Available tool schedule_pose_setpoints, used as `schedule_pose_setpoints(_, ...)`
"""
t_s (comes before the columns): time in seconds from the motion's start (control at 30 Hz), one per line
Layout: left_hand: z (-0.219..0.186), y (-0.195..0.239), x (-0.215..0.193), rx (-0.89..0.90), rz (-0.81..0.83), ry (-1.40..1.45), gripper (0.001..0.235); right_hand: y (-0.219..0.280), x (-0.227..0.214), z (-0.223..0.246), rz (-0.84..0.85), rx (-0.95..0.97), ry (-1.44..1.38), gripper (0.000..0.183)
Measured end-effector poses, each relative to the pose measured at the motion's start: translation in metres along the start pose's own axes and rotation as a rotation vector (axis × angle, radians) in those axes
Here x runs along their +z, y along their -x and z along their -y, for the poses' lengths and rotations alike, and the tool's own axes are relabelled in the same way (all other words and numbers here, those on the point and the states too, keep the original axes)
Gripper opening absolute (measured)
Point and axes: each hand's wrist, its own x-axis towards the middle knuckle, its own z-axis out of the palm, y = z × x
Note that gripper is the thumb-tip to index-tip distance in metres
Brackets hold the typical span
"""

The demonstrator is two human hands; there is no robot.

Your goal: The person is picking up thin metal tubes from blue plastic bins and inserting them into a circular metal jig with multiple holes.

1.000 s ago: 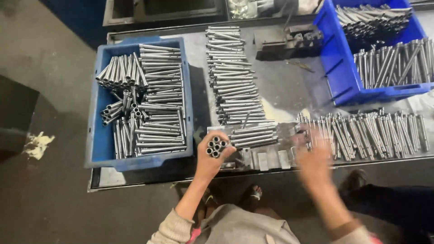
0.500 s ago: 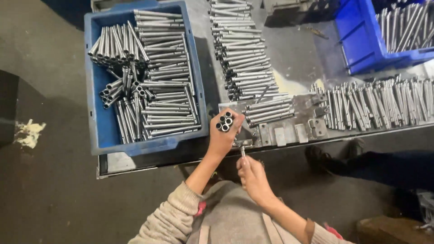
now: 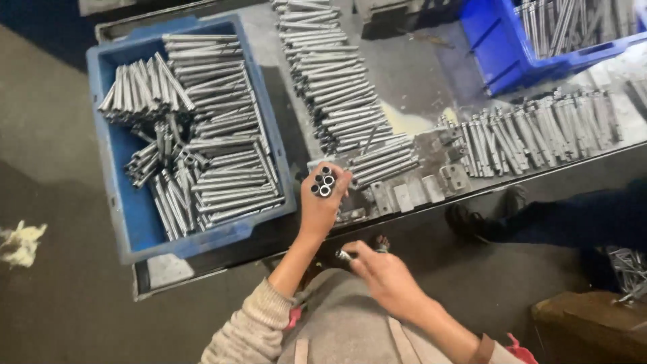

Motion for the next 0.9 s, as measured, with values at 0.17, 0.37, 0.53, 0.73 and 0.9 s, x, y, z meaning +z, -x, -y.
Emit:
schedule_pose_setpoints(0.17, -0.014, 0.000, 0.011, 0.046, -0.055, -0.041, 0.013, -0.031, -0.052, -0.079, -0.561, -0.171, 0.048, 0.023)
schedule_pose_setpoints(0.37, 0.004, -0.003, 0.020, 0.085, -0.164, -0.173, 0.016, -0.075, -0.093, -0.102, -0.505, -0.621, 0.455, 0.011)
schedule_pose_setpoints(0.53, 0.013, 0.007, 0.030, 0.066, -0.279, -0.197, 0.014, -0.089, -0.085, -0.133, -0.429, -0.648, 0.477, 0.019)
schedule_pose_setpoints(0.73, 0.013, 0.008, 0.038, 0.059, -0.399, -0.224, 0.004, -0.062, -0.125, -0.211, -0.570, -0.719, 1.367, 0.026)
schedule_pose_setpoints(0.9, 0.012, 0.010, 0.036, 0.113, -0.375, -0.058, 0.020, -0.115, -0.228, -0.267, -1.058, -0.102, 0.739, 0.068)
